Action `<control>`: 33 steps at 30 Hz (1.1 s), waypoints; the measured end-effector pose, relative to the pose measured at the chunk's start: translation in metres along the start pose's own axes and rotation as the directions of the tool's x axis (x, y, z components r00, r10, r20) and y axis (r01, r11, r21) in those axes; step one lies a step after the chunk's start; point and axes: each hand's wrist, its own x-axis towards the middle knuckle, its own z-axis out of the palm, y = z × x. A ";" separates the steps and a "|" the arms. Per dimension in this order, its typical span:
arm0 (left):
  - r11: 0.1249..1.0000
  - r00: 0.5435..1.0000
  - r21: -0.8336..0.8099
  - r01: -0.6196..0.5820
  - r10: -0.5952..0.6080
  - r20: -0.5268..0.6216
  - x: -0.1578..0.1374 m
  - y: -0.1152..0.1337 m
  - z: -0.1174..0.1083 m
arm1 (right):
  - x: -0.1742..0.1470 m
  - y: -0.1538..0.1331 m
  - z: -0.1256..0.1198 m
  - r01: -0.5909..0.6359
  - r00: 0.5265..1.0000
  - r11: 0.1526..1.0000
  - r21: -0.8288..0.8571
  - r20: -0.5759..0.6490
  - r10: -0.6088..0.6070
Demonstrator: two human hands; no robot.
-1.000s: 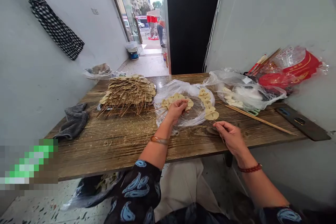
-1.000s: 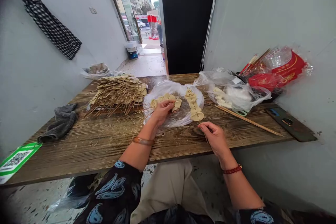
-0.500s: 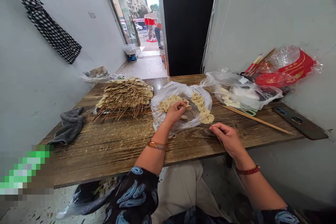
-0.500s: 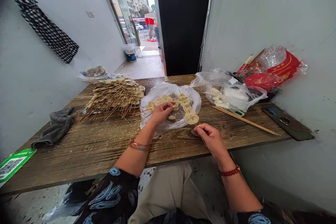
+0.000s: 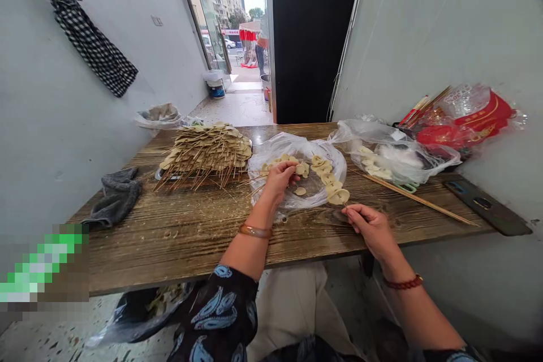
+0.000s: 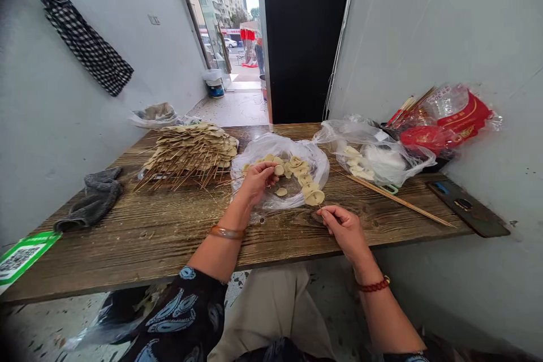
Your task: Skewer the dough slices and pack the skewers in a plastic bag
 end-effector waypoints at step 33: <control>0.662 0.940 0.670 -0.335 0.188 0.285 0.004 -0.007 -0.001 | -0.001 -0.003 -0.002 0.019 0.997 0.997 -0.078 0.073 -0.013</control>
